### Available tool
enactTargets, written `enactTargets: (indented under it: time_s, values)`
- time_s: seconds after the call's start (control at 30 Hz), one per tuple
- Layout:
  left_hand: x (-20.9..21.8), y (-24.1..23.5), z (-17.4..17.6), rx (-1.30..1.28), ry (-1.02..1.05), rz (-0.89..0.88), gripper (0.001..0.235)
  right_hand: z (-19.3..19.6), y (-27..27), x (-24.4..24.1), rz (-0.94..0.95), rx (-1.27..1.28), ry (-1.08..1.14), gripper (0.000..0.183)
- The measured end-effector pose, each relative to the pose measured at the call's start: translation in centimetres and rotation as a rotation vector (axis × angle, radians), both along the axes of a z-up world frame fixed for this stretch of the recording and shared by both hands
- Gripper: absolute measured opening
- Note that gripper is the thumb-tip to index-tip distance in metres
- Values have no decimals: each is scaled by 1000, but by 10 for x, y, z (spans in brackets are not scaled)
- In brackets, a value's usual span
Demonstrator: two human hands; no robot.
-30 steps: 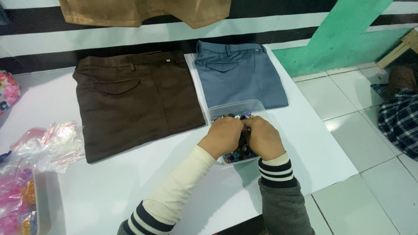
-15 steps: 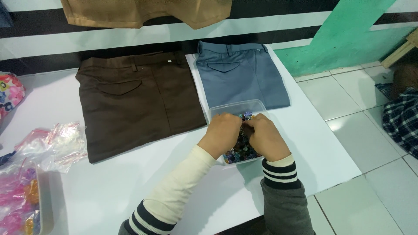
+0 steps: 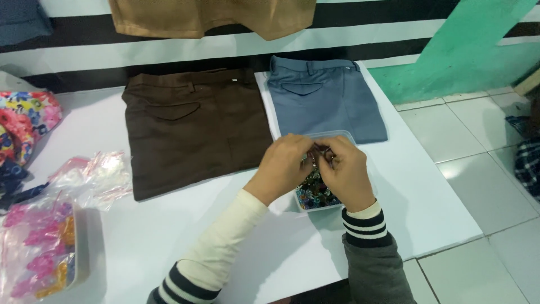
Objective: The person sorts colorful buttons from a clear plastic container onto a white table, then places several pink buttons into a small ziplock bag and seals it. The person continues to sort buttons from the container throughout the clip.
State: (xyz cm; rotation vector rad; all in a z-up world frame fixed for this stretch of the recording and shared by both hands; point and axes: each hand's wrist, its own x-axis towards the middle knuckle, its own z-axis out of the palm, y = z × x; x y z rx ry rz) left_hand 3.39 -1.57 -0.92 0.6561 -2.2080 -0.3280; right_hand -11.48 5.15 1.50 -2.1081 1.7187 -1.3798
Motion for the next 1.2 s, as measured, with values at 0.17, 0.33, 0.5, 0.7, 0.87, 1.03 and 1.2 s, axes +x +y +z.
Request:
enactTargets:
  time_s: [0.17,0.33,0.5,0.7,0.87,1.03,1.2]
  values:
    - [56,14,3,-58,93,92,28,-2,10,55,135,-281,44,16]
    - [128,34,-39,-117,31,207,40,-24,23,114,333,-353,197,18]
    - [190,55,-70,281,-160,388,23,-39,20,136,448,-94,188,11]
    - [198,52,-66,384,-165,441,17,-64,-8,142,433,234,-48,14]
    - [198,54,-56,476,-209,497,16,-56,-14,158,443,380,-74,12]
    - [197,53,-49,541,-259,528,17,-46,-15,164,416,498,-38,13]
    - [197,50,-53,563,-239,524,20,-47,-15,158,427,525,-29,22]
